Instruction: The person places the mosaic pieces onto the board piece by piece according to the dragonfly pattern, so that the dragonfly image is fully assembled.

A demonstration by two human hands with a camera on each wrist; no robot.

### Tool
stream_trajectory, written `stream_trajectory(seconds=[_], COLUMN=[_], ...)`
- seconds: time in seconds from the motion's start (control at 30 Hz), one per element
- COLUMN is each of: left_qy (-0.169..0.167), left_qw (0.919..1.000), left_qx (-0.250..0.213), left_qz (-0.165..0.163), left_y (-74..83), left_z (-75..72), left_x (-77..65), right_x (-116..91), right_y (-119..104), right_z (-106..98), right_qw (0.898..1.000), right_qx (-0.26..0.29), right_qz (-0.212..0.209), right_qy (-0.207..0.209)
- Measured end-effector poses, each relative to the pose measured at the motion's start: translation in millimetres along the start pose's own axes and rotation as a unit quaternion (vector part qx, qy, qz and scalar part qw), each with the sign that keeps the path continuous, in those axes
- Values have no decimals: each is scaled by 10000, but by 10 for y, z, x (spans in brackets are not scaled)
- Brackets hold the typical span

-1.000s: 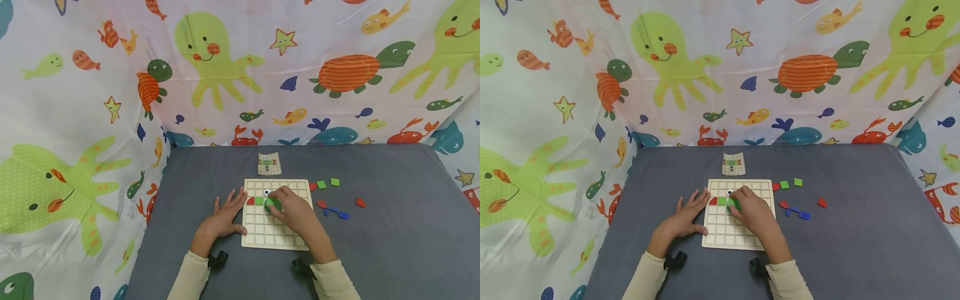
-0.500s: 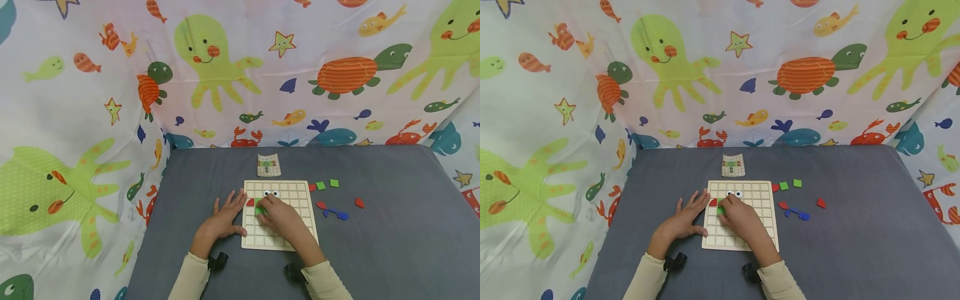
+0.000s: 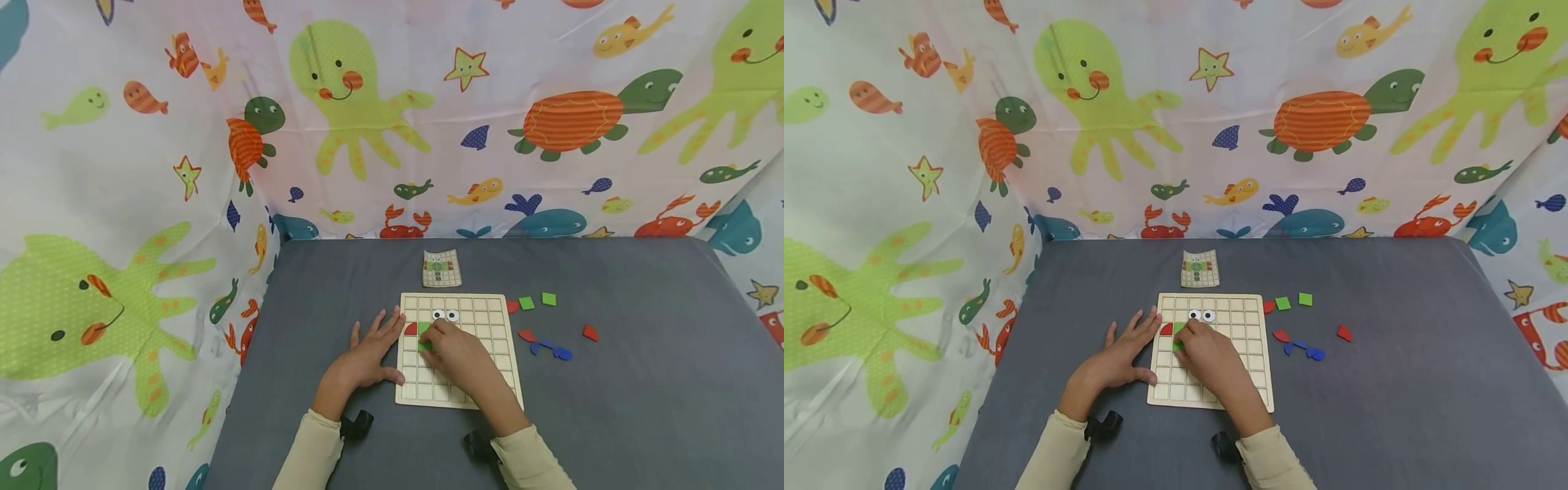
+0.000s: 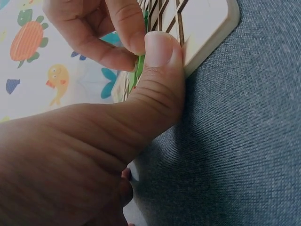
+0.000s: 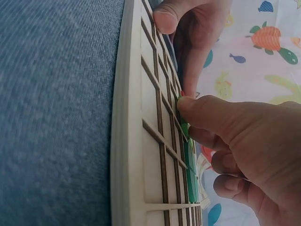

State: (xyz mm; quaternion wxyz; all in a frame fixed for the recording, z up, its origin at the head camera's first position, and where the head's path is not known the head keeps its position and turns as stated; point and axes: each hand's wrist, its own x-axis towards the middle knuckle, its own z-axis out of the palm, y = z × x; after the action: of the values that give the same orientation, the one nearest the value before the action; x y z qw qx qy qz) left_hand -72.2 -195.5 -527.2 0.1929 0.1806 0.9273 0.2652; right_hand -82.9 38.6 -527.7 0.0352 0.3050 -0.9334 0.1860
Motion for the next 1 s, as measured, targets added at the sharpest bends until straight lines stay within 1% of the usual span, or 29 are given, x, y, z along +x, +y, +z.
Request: stream_trajectory(seconds=[0.3, 0.57, 0.87, 1.0], left_qy=[-34, -51, 6, -7], left_qw=[10000, 10000, 9999, 10000], left_qx=[-40, -31, -98, -66], left_qz=[-9, 19, 46, 49], left_y=[20, 28, 43, 35], left_z=[-19, -17, -39, -31], left_x=[-5, -18, -14, -13], right_x=[13, 15, 17, 9], right_y=[-10, -26, -10, -13], right_z=[-21, -22, -29, -32], right_qw=[9999, 9999, 9998, 9998], right_qx=[-82, -74, 0, -2], right_qz=[10, 97, 43, 119], right_qy=[124, 35, 191, 130])
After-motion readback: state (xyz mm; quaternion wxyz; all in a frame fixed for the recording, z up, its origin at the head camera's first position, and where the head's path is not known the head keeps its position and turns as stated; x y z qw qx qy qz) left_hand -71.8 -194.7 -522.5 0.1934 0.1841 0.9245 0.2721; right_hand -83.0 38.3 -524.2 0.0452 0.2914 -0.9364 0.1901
